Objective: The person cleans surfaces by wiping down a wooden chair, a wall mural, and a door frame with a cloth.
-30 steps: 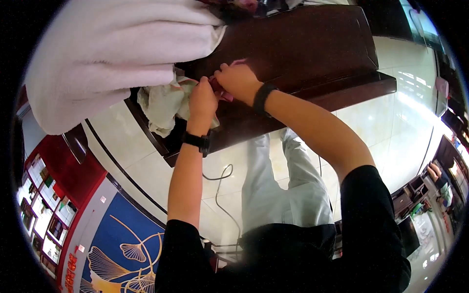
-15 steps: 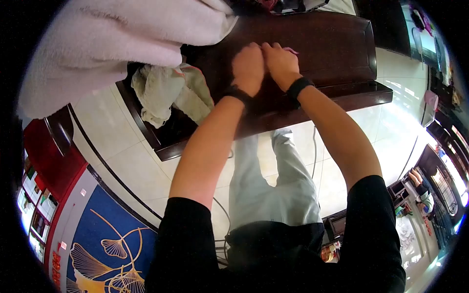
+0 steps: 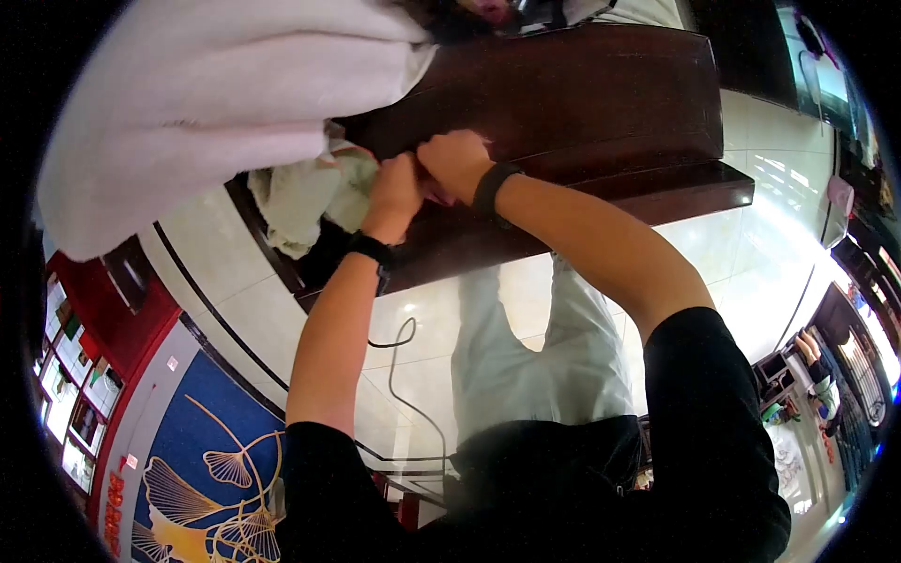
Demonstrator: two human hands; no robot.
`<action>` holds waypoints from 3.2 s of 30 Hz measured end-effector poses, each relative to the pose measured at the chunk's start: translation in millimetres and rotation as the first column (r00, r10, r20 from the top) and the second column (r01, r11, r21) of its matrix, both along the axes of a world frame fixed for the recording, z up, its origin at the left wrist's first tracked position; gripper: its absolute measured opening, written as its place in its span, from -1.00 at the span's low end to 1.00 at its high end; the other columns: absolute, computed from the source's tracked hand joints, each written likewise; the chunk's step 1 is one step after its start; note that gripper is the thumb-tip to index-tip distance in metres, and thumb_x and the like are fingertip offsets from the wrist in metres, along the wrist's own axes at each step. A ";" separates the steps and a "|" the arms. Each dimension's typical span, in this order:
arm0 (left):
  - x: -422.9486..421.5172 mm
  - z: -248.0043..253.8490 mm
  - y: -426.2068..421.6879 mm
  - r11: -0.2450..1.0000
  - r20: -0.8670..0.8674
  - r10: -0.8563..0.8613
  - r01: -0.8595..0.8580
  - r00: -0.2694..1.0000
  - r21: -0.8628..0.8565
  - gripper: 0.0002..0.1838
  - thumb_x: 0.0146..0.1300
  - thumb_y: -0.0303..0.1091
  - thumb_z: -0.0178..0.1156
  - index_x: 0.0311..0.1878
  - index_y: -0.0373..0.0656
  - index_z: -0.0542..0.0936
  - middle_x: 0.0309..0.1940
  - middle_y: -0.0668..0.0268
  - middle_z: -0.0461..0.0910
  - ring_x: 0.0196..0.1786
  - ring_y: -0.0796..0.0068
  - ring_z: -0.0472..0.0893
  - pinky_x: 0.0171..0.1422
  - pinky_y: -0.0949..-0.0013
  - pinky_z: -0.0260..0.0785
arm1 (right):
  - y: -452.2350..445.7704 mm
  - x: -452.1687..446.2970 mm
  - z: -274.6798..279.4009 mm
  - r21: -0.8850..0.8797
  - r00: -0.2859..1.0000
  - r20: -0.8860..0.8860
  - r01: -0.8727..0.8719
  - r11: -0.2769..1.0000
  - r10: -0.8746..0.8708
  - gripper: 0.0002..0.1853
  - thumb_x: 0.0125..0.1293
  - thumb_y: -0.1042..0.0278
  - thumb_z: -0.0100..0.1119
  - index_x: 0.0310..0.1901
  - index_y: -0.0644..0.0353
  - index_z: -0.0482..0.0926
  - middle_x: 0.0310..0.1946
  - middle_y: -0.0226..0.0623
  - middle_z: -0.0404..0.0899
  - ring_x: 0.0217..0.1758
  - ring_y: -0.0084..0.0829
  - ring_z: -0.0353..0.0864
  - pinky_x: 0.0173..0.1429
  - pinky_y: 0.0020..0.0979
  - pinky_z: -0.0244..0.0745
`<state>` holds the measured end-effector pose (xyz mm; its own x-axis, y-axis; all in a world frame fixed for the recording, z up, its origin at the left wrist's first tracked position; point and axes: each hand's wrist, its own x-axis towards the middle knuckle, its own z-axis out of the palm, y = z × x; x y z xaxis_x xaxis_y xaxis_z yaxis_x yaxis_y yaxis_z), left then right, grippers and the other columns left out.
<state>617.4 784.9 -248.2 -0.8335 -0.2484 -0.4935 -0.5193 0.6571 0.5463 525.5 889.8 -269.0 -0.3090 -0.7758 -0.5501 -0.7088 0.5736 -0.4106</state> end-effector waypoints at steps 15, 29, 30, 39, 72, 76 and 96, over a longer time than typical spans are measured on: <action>-241.4 -18.6 231.7 0.997 0.065 -0.059 0.062 0.996 -0.037 -0.67 -0.09 -0.28 0.52 -0.26 -0.20 0.67 -0.25 0.08 0.72 -0.21 0.11 0.73 -0.13 0.20 0.61 | 231.6 -217.4 0.8 0.095 0.921 -0.269 0.315 0.944 -0.281 -0.78 -0.01 0.27 0.42 -0.31 0.11 0.67 -0.41 -0.16 0.72 -0.23 -0.13 0.76 -0.20 -0.15 0.63; -213.9 -18.0 287.7 0.986 0.078 -0.163 0.162 0.983 0.025 -0.83 0.07 -0.39 0.35 -0.29 -0.20 0.58 -0.35 0.08 0.70 -0.24 0.09 0.72 -0.21 0.16 0.57 | 294.1 -199.4 -4.7 0.226 0.993 -0.122 0.024 0.974 0.004 -0.54 -0.09 0.14 0.53 -0.13 0.13 0.65 -0.24 -0.20 0.74 -0.13 -0.14 0.76 -0.02 0.12 0.62; -220.3 -20.5 287.4 0.987 0.054 -0.162 0.162 0.985 0.008 -0.80 0.07 -0.37 0.36 -0.27 -0.19 0.58 -0.35 0.07 0.70 -0.24 0.08 0.72 -0.21 0.15 0.57 | 293.0 -211.2 -1.0 0.207 0.990 -0.142 0.024 0.978 0.005 -0.55 -0.09 0.15 0.53 -0.14 0.13 0.65 -0.24 -0.20 0.74 -0.14 -0.14 0.76 -0.03 0.10 0.62; -335.1 -34.3 311.3 0.993 -0.133 -0.100 0.091 0.986 -0.071 -0.54 -0.12 -0.23 0.57 -0.20 -0.19 0.56 -0.26 0.12 0.70 -0.18 0.16 0.74 -0.12 0.25 0.63 | 322.3 -306.7 -3.1 -0.029 0.889 -0.346 0.309 0.951 -0.299 -0.82 0.21 0.30 0.23 -0.16 0.07 0.55 -0.25 -0.14 0.69 -0.15 -0.05 0.70 -0.12 -0.12 0.60; -160.2 -30.3 169.9 0.975 0.332 -0.215 0.183 0.918 0.125 -0.63 0.05 -0.18 0.44 -0.16 -0.27 0.69 -0.14 -0.05 0.68 0.01 -0.06 0.65 0.05 0.12 0.51 | 188.1 -151.6 8.0 0.105 0.996 0.067 -0.061 0.993 0.054 -0.79 0.13 0.33 0.39 -0.21 0.20 0.71 -0.21 -0.10 0.74 -0.12 -0.13 0.76 -0.13 -0.21 0.66; -168.7 2.3 209.5 0.952 0.035 -0.056 0.043 0.998 0.302 -0.63 0.11 -0.22 0.35 -0.08 -0.26 0.66 -0.14 -0.06 0.68 -0.03 -0.07 0.66 0.04 0.16 0.51 | 251.4 -192.6 37.8 -0.084 0.997 0.052 -0.048 0.995 0.052 -0.77 0.14 0.29 0.28 -0.18 0.17 0.67 -0.28 -0.09 0.70 -0.14 -0.01 0.69 -0.10 -0.11 0.60; 16.3 81.7 227.9 0.958 -0.031 0.160 -0.163 0.987 -0.237 -0.42 0.16 -0.57 0.21 0.30 -0.05 0.49 -0.17 0.26 0.57 -0.22 0.12 0.63 -0.22 0.21 0.51 | 244.4 -4.1 65.5 -0.588 0.964 0.136 0.264 0.765 -0.228 -0.67 0.01 0.47 0.17 -0.11 0.19 0.60 -0.15 -0.26 0.57 -0.02 -0.19 0.54 0.12 -0.26 0.51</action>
